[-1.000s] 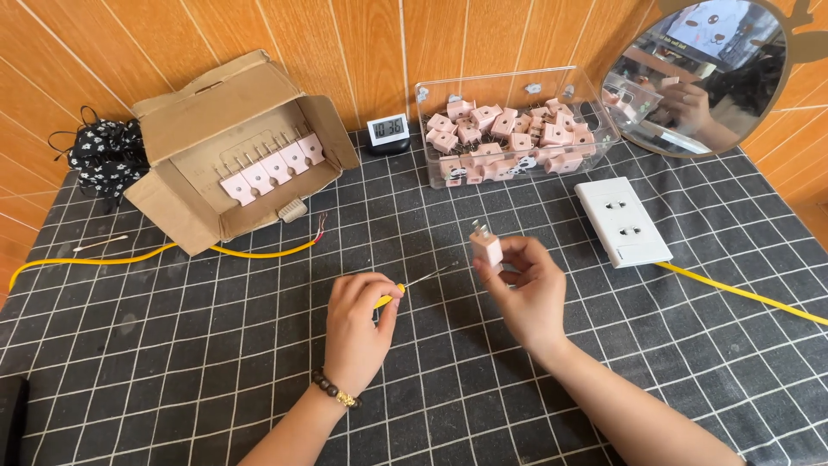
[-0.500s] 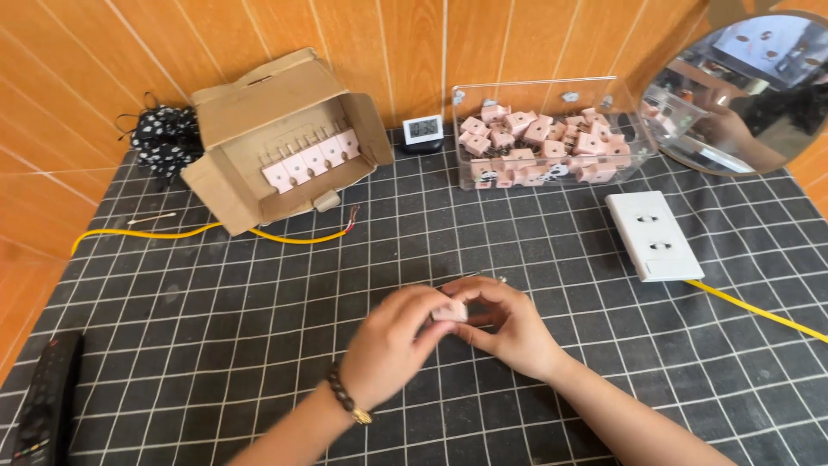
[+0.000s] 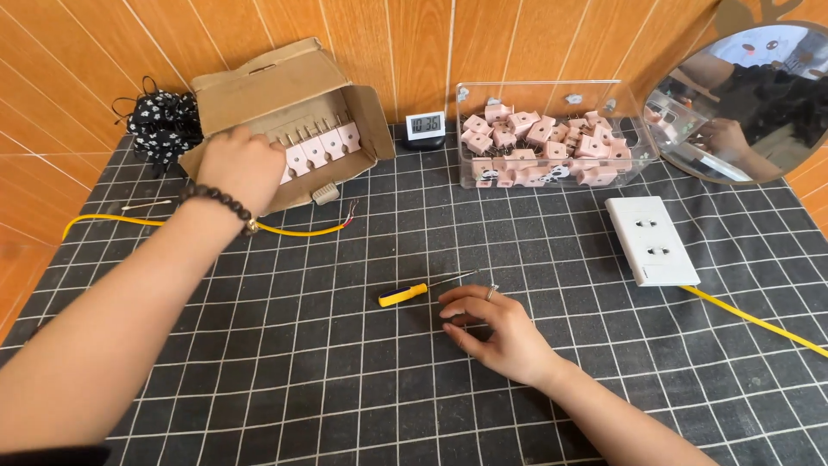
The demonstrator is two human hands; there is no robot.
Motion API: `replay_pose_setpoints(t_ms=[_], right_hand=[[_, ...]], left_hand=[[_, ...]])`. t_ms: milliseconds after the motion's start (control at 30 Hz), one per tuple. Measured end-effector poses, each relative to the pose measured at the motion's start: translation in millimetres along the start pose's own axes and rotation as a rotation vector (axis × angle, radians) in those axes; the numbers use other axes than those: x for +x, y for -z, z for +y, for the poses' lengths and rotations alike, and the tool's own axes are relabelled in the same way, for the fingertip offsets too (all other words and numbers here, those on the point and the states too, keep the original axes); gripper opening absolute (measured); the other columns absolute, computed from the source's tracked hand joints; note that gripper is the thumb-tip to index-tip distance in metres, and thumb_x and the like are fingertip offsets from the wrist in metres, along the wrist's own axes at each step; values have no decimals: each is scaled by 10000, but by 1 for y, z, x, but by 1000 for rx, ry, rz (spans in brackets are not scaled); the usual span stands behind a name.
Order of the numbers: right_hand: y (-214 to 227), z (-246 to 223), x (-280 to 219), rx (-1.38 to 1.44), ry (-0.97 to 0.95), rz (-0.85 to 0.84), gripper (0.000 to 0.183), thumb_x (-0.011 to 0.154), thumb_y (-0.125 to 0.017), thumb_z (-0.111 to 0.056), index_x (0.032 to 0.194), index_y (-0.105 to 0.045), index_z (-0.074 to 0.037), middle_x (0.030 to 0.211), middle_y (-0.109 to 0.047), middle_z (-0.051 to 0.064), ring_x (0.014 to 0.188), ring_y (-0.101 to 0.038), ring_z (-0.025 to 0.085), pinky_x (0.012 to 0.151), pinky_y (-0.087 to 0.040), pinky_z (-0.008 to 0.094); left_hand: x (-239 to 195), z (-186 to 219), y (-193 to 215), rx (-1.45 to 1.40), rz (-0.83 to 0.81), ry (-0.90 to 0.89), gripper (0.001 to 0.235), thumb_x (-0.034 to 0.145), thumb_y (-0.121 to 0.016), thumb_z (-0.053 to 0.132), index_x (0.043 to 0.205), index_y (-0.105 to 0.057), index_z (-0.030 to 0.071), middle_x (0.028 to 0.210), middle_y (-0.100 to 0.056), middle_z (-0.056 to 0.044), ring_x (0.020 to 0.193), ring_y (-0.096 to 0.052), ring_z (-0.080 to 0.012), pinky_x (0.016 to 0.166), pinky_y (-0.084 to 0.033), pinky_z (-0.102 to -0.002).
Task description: Assembling and disassembling small electrical plug components using a precision screwdriver on a workbench.
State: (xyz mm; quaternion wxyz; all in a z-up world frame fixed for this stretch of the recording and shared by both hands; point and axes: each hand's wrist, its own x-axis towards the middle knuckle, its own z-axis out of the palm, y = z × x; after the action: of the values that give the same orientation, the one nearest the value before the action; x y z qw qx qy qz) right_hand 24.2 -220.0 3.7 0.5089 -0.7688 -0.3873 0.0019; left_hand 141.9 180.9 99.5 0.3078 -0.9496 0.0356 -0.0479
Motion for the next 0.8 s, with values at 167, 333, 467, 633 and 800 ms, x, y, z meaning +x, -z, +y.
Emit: replay_pose_setpoints(t_ms=[167, 333, 467, 633, 800], right_hand=[[2, -5, 3, -20, 38, -18, 152, 930, -725, -70, 1082, -720, -80, 1217, -703, 117, 936, -784, 187, 884, -686, 269], [2, -7, 4, -38, 50, -34, 125, 939, -719, -85, 1064, -717, -82, 1197, -711, 103, 910, -778, 178, 882, -672, 268], [3, -6, 4, -58, 93, -71, 107, 956, -698, -71, 1062, -695, -64, 1170, -702, 104, 938, -766, 194, 894, -641, 283], [4, -6, 4, -66, 102, -91, 104, 964, -691, -77, 1066, -689, -57, 1167, -698, 105, 931, -761, 200, 893, -630, 287], [4, -7, 4, -92, 101, -110, 115, 966, -693, -97, 1077, -692, -69, 1175, -710, 99, 1014, -758, 229, 868, -620, 307]], left_hand=[[25, 5, -13, 198, -136, -45, 270, 983, -558, 180, 1014, -790, 315, 1099, -793, 46, 1161, -635, -225, 855, -502, -392], [44, 9, -29, 163, -276, 10, 368, 1031, -461, 137, 1096, -793, 282, 1186, -788, -10, 1134, -668, -266, 863, -508, -393], [54, 12, -43, 132, -361, 86, 400, 1054, -416, 177, 1217, -764, 287, 1280, -763, 9, 1185, -649, -270, 860, -489, -408], [63, 5, -70, 113, -299, 133, 434, 1018, -438, 90, 1204, -795, 251, 1211, -801, -18, 1269, -587, -303, 889, -503, -407], [59, 7, -68, 98, -72, 67, 307, 959, -536, 69, 1046, -806, 189, 1070, -772, -76, 1073, -662, -287, 719, -600, -396]])
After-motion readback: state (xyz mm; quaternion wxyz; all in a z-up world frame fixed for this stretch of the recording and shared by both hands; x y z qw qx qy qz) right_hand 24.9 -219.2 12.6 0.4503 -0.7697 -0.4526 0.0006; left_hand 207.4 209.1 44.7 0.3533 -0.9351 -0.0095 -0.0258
